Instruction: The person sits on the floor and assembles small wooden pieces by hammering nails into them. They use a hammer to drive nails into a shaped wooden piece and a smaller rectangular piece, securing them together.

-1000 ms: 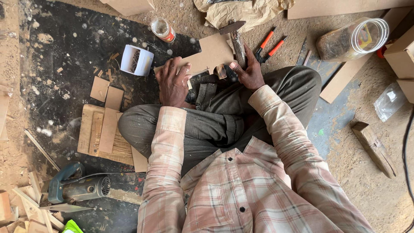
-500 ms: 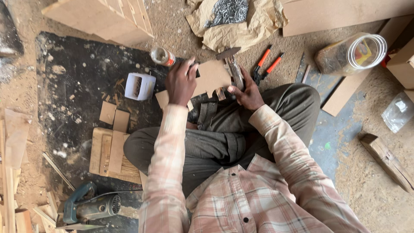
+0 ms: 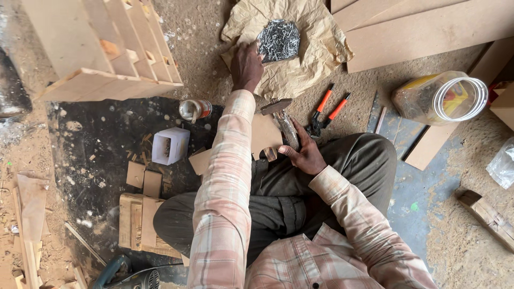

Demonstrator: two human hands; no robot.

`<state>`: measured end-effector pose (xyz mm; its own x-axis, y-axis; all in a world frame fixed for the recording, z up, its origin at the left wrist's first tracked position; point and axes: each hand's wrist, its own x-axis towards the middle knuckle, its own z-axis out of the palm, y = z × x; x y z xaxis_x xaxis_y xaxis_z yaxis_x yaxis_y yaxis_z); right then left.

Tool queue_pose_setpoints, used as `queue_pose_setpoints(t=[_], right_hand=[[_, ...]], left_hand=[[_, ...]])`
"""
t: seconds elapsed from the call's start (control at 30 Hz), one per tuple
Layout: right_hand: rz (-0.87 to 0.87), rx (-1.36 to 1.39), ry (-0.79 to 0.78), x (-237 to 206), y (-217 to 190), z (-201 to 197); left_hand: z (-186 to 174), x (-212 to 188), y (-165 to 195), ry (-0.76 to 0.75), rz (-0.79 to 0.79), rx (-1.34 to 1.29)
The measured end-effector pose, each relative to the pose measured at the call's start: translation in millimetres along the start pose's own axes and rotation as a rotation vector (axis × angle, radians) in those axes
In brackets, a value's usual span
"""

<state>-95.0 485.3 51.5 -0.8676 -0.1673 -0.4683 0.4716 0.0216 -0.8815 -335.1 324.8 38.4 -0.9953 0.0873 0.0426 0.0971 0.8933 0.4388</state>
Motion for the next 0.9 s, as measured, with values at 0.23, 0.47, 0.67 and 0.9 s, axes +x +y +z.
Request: queue_pose_setpoints(t=[0.23,0.47,0.67,0.9], right_hand=[[0.006,-0.040,-0.005,36.3,20.5,-21.7],[-0.043,-0.072,-0.003,31.8,34.5,-25.3],[0.013,-0.030,-0.024,25.9,27.4,-20.3],[0.014,0.077,-0.027,5.6,27.7,-10.9]], left_hand=[[38.6,40.6,5.0,-0.067,-0.068,0.089],[52.6,34.6,-4.4,-0.152,-0.201,-0.028],[56.8,28.1,-16.7,-0.091,-0.183,-0.047],[15.3,-41.0,-14.1,0.116,0.046,-0.568]])
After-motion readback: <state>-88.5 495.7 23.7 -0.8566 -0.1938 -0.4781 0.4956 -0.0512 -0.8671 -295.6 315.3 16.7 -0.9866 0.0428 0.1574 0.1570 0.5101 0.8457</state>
